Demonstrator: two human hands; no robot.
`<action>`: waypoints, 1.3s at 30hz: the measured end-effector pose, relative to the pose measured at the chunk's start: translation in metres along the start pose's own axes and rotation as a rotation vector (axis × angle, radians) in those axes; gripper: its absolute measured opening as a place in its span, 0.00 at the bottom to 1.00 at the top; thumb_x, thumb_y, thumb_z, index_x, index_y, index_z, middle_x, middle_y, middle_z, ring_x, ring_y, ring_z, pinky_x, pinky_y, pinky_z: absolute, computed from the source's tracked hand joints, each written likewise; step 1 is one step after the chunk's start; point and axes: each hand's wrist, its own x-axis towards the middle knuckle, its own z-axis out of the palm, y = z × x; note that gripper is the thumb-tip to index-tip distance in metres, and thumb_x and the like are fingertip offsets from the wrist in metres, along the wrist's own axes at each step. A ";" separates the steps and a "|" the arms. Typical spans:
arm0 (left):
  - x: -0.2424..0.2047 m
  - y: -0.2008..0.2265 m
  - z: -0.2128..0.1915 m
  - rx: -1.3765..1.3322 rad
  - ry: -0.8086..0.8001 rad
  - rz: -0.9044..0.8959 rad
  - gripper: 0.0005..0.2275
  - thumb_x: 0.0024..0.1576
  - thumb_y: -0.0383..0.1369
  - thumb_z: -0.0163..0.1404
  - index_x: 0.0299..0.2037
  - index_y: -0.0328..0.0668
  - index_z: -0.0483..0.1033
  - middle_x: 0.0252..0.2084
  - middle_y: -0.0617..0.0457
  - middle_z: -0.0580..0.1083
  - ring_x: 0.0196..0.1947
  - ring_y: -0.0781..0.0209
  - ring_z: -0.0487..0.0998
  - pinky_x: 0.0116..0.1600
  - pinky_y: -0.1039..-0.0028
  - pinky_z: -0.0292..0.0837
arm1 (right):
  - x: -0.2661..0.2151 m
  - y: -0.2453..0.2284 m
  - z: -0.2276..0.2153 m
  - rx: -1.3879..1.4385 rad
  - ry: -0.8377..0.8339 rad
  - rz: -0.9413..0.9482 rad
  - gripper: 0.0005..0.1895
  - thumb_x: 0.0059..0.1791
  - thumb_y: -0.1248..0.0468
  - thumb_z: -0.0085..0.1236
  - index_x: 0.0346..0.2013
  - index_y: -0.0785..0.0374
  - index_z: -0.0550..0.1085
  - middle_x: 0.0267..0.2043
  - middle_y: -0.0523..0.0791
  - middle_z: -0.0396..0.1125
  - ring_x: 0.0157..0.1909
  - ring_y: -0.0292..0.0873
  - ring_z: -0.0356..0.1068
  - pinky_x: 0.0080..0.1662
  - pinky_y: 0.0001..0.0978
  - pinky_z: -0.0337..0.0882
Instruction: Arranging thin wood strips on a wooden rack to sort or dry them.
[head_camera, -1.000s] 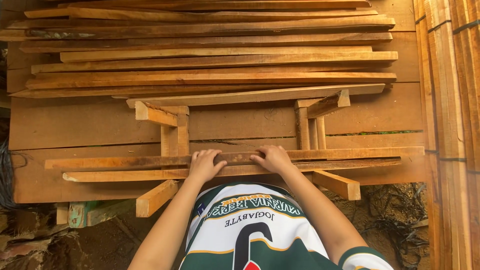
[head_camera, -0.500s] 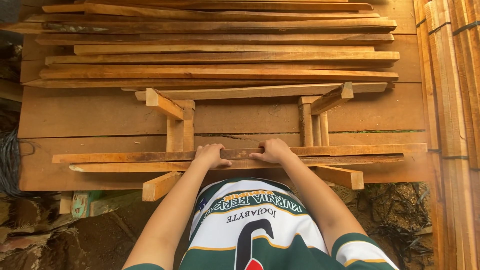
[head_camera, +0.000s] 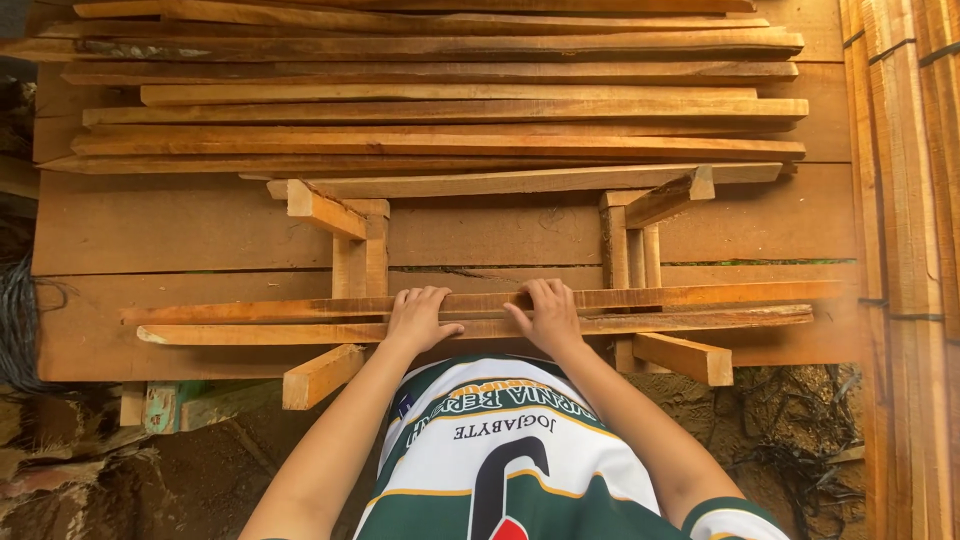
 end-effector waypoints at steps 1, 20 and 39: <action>-0.004 0.000 -0.002 0.002 -0.007 0.000 0.34 0.54 0.53 0.58 0.68 0.52 0.64 0.63 0.56 0.70 0.68 0.56 0.66 0.73 0.57 0.48 | 0.001 -0.004 -0.006 0.003 -0.004 0.005 0.21 0.49 0.39 0.58 0.45 0.47 0.70 0.40 0.35 0.67 0.51 0.39 0.66 0.55 0.38 0.64; 0.012 -0.002 -0.014 -0.060 -0.146 -0.025 0.28 0.52 0.57 0.55 0.59 0.55 0.72 0.55 0.56 0.76 0.61 0.54 0.73 0.66 0.59 0.59 | 0.056 -0.026 -0.075 -0.088 -0.808 0.164 0.43 0.38 0.19 0.46 0.42 0.49 0.82 0.44 0.50 0.76 0.55 0.55 0.75 0.54 0.45 0.74; 0.104 -0.020 -0.013 0.107 0.388 0.029 0.17 0.56 0.42 0.56 0.56 0.63 0.72 0.56 0.65 0.71 0.64 0.63 0.67 0.68 0.63 0.56 | 0.106 0.019 -0.019 -0.088 0.107 -0.103 0.22 0.47 0.45 0.60 0.53 0.44 0.75 0.49 0.38 0.64 0.52 0.41 0.64 0.59 0.39 0.60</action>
